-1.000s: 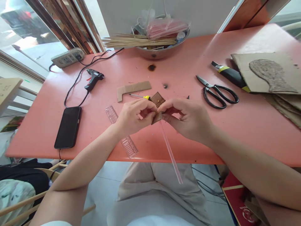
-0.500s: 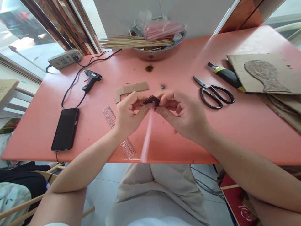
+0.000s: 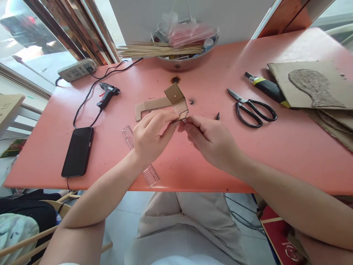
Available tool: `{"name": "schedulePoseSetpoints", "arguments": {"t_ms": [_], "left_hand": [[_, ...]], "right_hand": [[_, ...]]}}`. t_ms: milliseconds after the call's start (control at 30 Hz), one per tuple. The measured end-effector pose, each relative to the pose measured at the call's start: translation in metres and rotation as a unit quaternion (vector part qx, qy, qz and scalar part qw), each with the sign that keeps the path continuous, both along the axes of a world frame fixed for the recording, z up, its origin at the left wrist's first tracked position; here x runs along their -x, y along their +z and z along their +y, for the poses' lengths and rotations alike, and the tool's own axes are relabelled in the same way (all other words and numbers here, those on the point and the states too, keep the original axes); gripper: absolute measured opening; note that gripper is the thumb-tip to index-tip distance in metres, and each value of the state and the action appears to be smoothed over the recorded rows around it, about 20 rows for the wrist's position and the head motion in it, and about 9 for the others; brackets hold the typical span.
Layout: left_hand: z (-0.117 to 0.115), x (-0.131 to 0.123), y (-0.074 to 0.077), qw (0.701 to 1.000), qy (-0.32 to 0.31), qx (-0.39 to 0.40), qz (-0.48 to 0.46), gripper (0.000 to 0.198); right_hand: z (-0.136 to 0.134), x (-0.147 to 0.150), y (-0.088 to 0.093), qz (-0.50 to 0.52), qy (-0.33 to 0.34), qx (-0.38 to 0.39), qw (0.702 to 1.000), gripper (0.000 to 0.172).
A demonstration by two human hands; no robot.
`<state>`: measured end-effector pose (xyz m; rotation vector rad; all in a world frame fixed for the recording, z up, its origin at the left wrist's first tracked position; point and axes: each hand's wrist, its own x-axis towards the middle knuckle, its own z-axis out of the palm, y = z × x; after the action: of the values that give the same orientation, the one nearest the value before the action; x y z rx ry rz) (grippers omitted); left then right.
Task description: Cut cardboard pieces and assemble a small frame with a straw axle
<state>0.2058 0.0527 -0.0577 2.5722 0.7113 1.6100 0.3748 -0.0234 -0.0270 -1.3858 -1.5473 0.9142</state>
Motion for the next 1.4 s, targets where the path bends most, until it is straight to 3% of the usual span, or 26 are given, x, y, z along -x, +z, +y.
{"name": "schedulePoseSetpoints", "arguments": {"t_ms": [100,200,333,467,533,633,667,733,800,867,967,1033,1100,1233,1400], "left_hand": [[-0.001,0.001,-0.001,1.000,0.015,-0.020,-0.010,0.011],[-0.001,0.001,-0.003,0.999,0.006,-0.031,-0.023,0.009],[-0.002,-0.001,-0.004,0.998,-0.022,-0.031,-0.043,0.008],[0.004,0.001,-0.003,0.997,-0.039,-0.023,-0.056,0.008],[0.015,0.007,-0.005,0.996,-0.030,0.015,-0.080,0.006],[0.039,0.019,-0.012,0.986,0.023,0.099,-0.131,0.012],[0.046,0.022,-0.015,0.983,0.030,0.123,-0.134,0.016],[0.057,0.027,-0.020,0.976,0.016,0.173,-0.131,0.021],[0.061,0.027,-0.022,0.961,-0.008,0.233,-0.147,0.023],[0.059,0.025,-0.020,0.929,-0.029,0.312,-0.195,0.026],[0.052,0.019,-0.012,0.851,-0.051,0.434,-0.291,0.033],[0.048,0.017,-0.008,0.805,-0.066,0.484,-0.338,0.037],[0.045,0.015,-0.005,0.776,-0.081,0.508,-0.364,0.037],[0.044,0.015,-0.003,0.754,-0.092,0.525,-0.385,0.035],[0.047,0.019,-0.003,0.750,-0.094,0.515,-0.405,0.032]], "right_hand": [[-0.002,0.001,-0.002,0.014,0.005,-0.027,1.000,0.028],[-0.002,0.002,-0.002,0.124,0.044,0.019,0.991,0.038],[0.003,-0.001,0.002,0.277,0.139,0.128,0.942,0.038],[0.007,-0.008,0.004,0.313,0.194,0.187,0.911,0.032],[0.006,-0.008,0.002,0.251,0.200,0.182,0.929,0.032],[0.003,-0.003,-0.005,-0.019,0.144,0.102,0.984,0.024],[0.001,0.000,-0.009,-0.130,0.120,0.066,0.982,0.021],[-0.001,0.004,-0.016,-0.306,0.100,0.003,0.947,0.019],[-0.002,0.005,-0.023,-0.398,0.111,-0.052,0.909,0.023],[0.001,0.003,-0.028,-0.430,0.112,-0.117,0.888,0.028],[0.012,-0.005,-0.027,-0.446,0.074,-0.189,0.872,0.033],[0.026,-0.009,-0.024,-0.468,0.047,-0.198,0.860,0.032],[0.041,-0.010,-0.020,-0.502,0.046,-0.172,0.846,0.029],[0.057,-0.015,-0.020,-0.525,0.059,-0.092,0.844,0.027],[0.035,-0.039,-0.017,-0.446,-0.051,-0.099,0.888,0.022]]}}
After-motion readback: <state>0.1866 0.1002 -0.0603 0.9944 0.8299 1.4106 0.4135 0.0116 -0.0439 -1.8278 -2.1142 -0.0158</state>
